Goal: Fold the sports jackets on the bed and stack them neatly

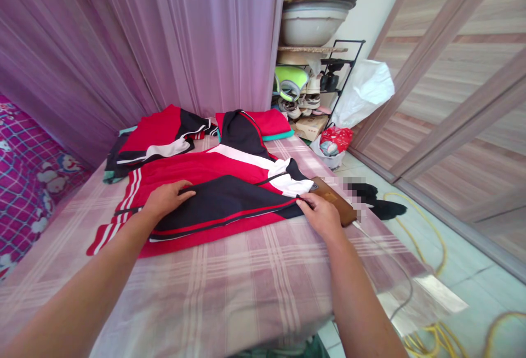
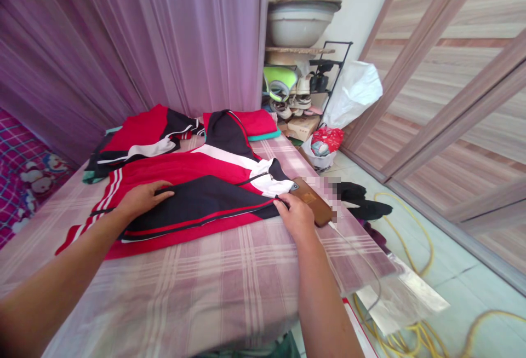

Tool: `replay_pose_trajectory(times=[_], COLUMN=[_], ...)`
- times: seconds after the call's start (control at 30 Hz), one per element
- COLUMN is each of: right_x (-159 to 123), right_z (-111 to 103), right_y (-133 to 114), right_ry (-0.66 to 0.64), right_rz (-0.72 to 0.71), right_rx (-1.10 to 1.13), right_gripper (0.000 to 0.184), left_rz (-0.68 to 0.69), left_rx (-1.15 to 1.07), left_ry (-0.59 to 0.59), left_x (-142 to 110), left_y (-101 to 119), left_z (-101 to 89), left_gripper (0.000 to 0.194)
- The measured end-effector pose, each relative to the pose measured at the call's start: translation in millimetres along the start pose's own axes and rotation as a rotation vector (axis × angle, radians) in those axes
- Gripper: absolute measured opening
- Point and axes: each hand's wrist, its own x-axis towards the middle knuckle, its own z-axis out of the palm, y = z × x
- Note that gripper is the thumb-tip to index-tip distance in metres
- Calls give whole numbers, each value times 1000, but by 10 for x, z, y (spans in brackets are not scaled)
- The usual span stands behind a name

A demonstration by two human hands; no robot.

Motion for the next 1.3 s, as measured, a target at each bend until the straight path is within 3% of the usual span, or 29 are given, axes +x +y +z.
replay_pose_trajectory(times=[0.17, 0.43, 0.7, 0.9, 1.0, 1.13, 1.3], right_x=[-15, 23, 35, 61, 47, 9, 23], right_z=[-13, -62, -63, -94, -89, -61, -15], right_y=[-27, -34, 29, 102, 95, 46, -32], right_ry=[28, -31, -26, 58, 36, -51, -1], right_rz=[3, 87, 88, 73, 72, 10, -48], right_rx=[-45, 31, 60, 114, 106, 26, -167], right_gripper=[32, 36, 35, 35, 33, 26, 23], left_rz=[-39, -93, -74, -127, -120, 2, 304], left_rx=[39, 113, 181, 213, 229, 294, 147], left_ry=[-42, -21, 11, -24, -25, 87, 190], left_x=[-58, -124, -149, -176, -193, -248, -318], left_y=[-64, -295, -259, -291, -290, -121, 454], left_z=[-12, -190, -90, -123, -137, -145, 32], left_gripper=[60, 56, 57, 57, 57, 48, 48])
